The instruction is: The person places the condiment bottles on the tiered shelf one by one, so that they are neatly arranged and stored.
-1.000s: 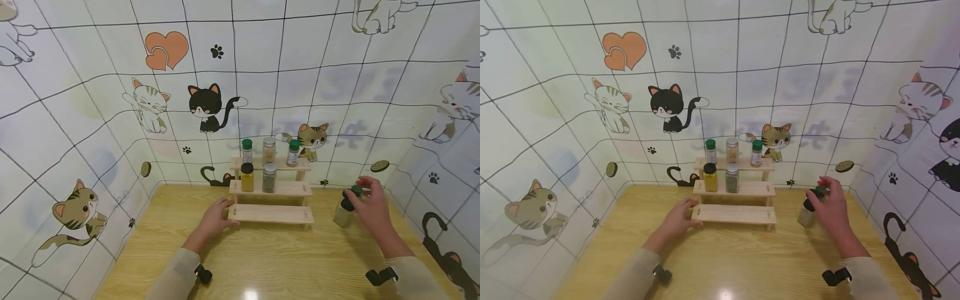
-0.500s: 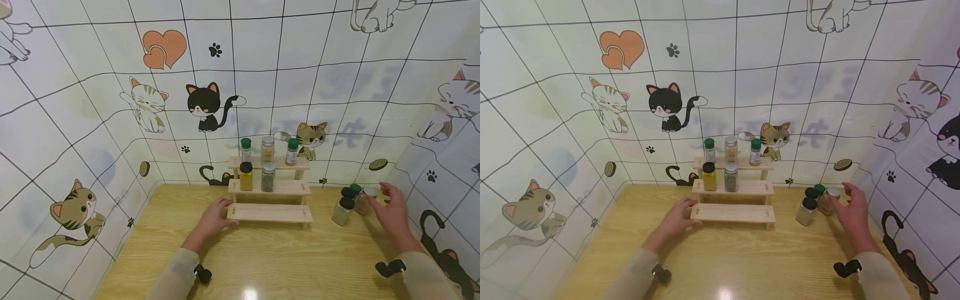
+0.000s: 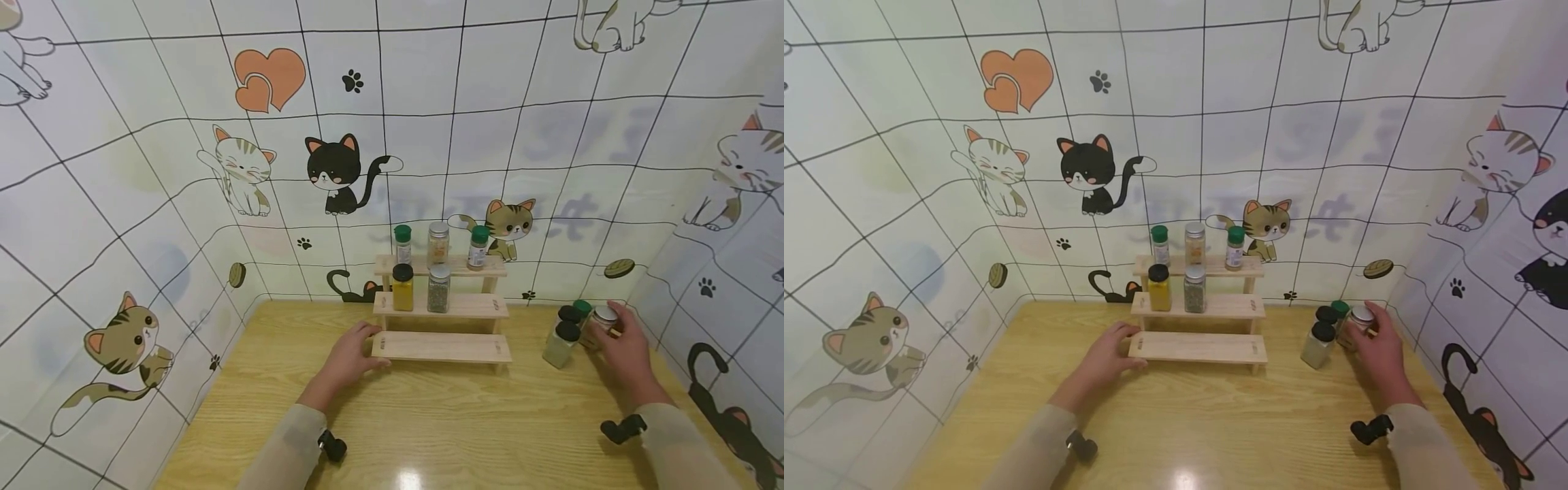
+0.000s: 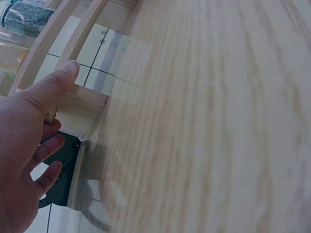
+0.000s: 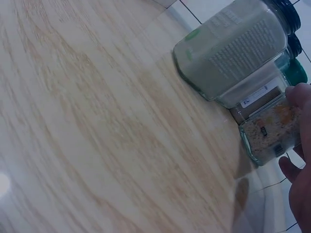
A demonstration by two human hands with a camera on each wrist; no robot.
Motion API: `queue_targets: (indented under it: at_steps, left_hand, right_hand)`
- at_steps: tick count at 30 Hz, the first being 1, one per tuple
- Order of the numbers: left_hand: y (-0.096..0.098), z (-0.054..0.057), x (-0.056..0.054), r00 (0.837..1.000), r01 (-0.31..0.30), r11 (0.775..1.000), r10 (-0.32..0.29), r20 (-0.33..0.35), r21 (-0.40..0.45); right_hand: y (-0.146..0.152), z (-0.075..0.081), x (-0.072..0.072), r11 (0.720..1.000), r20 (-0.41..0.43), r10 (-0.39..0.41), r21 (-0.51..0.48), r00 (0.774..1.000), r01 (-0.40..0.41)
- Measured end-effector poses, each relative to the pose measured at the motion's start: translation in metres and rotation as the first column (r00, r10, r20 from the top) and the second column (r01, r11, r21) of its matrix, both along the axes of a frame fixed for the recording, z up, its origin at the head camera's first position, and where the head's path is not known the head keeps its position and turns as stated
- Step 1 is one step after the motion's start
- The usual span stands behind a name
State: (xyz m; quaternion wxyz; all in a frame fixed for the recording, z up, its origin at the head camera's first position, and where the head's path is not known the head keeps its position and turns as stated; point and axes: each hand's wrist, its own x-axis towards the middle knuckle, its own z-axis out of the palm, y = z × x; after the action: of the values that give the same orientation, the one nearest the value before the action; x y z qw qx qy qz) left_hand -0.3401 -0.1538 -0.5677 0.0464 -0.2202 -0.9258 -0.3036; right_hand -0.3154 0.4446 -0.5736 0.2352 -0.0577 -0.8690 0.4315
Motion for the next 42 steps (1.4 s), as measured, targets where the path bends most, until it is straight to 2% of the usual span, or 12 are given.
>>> queue_targets:
  at_steps: [7, 14, 19, 26, 30, 35, 42]
  left_hand:
    - [0.000, 0.000, 0.000, 1.000, 0.002, 1.000, -0.002, 0.000, -0.001]
    - [0.001, -0.002, -0.001, 1.000, 0.000, 1.000, 0.000, -0.005, -0.005]
    - [0.000, -0.002, -0.001, 1.000, 0.006, 1.000, -0.006, -0.017, 0.007]
    - [-0.001, -0.001, -0.001, 1.000, 0.011, 1.000, -0.010, -0.011, 0.010]
    - [-0.001, -0.001, -0.001, 1.000, -0.001, 1.000, 0.001, -0.004, 0.000]
    - [-0.001, -0.001, -0.001, 1.000, 0.003, 1.000, -0.003, 0.000, 0.007]
    - [-0.001, -0.002, 0.000, 1.000, 0.011, 1.000, -0.011, -0.008, 0.002]
  right_hand:
    - [-0.006, -0.003, 0.003, 0.996, -0.007, -0.080, -0.031, 0.997, 0.080]
    - [-0.010, -0.001, 0.012, 0.978, 0.002, -0.182, -0.100, 0.983, 0.181]
    - [-0.016, 0.011, 0.020, 0.971, -0.050, -0.217, -0.115, 0.975, 0.210]
    - [-0.032, 0.040, 0.034, 0.967, -0.156, -0.241, -0.127, 0.958, 0.223]
    - [-0.043, 0.058, 0.039, 0.977, -0.174, -0.202, -0.112, 0.964, 0.184]
    - [-0.054, 0.078, 0.041, 0.994, -0.192, -0.096, -0.066, 0.977, 0.085]
    - [-0.067, 0.093, 0.042, 0.999, -0.174, 0.044, -0.016, 0.984, -0.047]
